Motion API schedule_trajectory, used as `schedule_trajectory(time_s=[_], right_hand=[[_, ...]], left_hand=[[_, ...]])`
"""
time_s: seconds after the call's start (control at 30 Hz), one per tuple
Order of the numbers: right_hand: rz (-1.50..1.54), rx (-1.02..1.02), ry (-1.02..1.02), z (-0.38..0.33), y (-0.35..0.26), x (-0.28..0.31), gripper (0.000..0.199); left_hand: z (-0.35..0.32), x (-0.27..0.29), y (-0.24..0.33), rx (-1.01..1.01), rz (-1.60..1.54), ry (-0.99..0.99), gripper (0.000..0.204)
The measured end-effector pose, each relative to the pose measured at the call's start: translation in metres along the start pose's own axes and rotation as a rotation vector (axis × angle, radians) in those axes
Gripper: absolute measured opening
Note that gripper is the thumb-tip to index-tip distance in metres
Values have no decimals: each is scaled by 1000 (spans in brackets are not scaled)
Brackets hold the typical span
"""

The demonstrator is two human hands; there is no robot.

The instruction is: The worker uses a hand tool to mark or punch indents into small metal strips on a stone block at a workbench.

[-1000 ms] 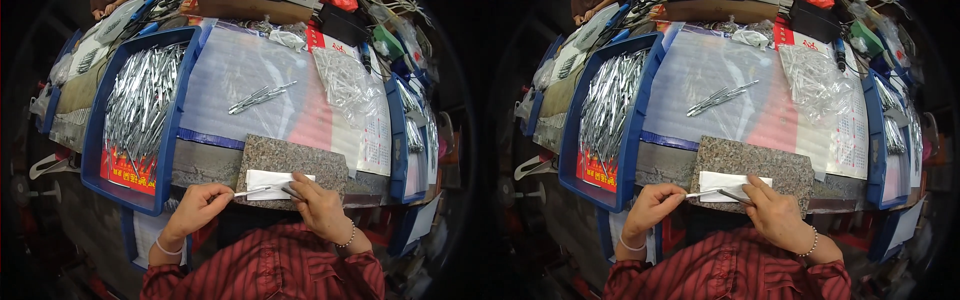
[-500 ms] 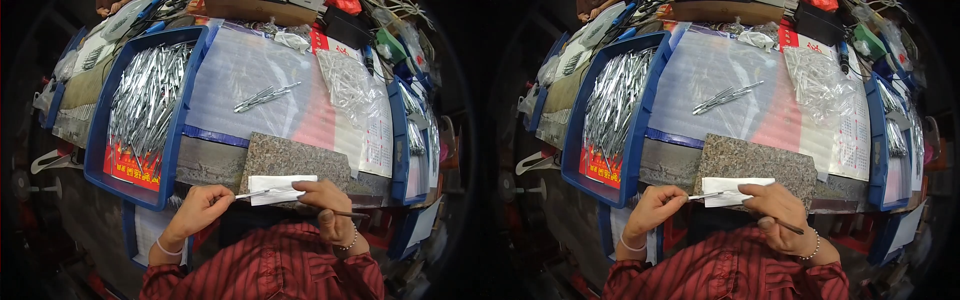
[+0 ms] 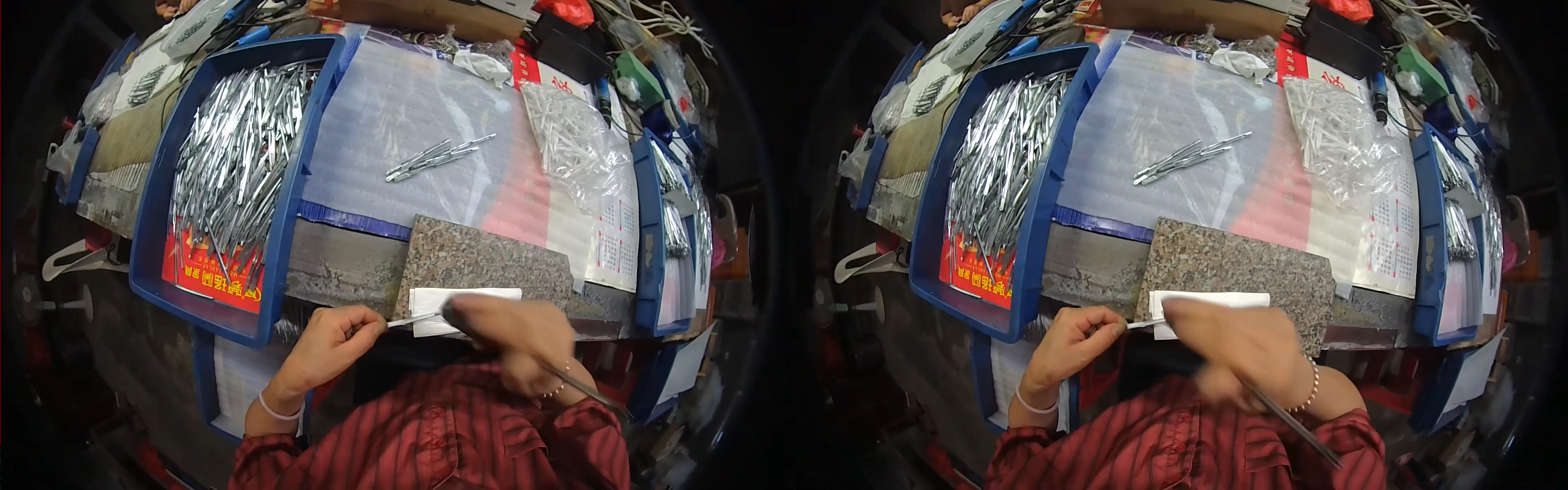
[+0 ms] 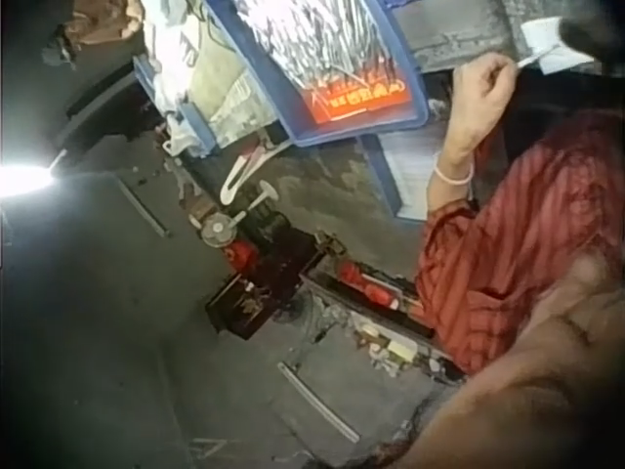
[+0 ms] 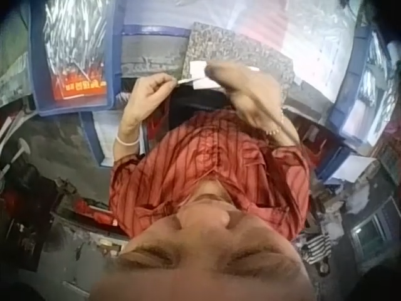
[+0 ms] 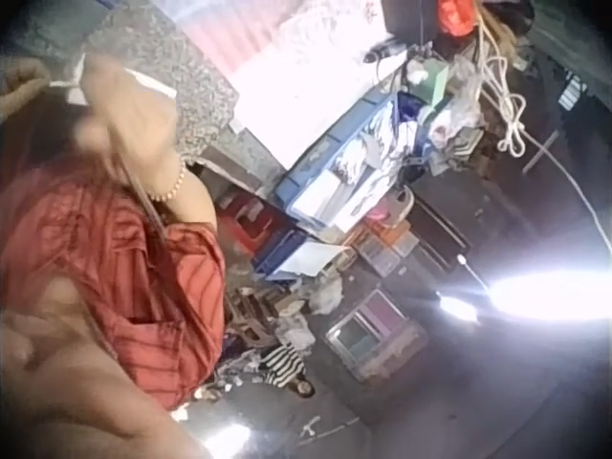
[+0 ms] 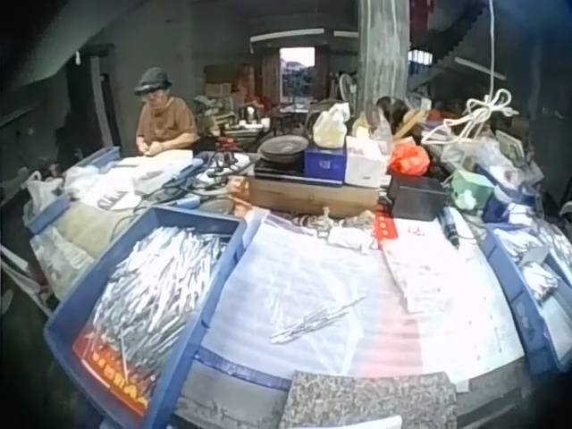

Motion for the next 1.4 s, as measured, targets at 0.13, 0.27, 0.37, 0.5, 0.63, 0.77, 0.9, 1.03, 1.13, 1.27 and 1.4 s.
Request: schedule_trajectory(time_s=[0.13, 0.27, 0.37, 0.5, 0.63, 0.77, 0.9, 1.03, 1.13, 1.27, 1.4], right_hand=[[-79, -113, -257, -4, 10, -29, 18], [89, -326, -98, -17, 22, 0, 27], [160, -485, 123, -43, 13, 35, 52], [100, -491, 317, -63, -2, 63, 63], [93, -463, 103, -64, 8, 52, 41], [3, -294, 37, -49, -9, 53, 35], [-271, -43, -142, -23, -14, 26, 20], [-171, -171, -184, -25, 21, -4, 15], [-150, -192, -211, -20, 20, -2, 16], [-112, 32, 13, -7, -12, 15, 25], [-204, -104, -255, 2, 13, -25, 18]], left_hand=[[-1, -5, 15, -76, 75, -5, 15], [-13, -8, 29, -228, 207, 62, 12], [-26, -24, 45, -443, 261, 117, 17], [-16, -60, 59, -750, 437, 166, 21], [13, -74, 46, -896, 661, 244, 26], [20, -77, 39, -946, 734, 243, 27], [16, -78, 42, -954, 807, 215, 27], [19, -69, 46, -860, 826, 150, 20], [17, -55, 41, -861, 779, 192, 19], [16, -52, 38, -865, 752, 216, 18], [19, -51, 39, -843, 711, 209, 18]])
Point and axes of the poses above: each hand's wrist, its own z-axis towards the middle knuckle, its own x-axis out of the back of the hand, y = z × x, the point moved 5 cm from there along z, towards the middle knuckle, and after that the axes turned 10 degrees about -z, right-handed, at the moved point
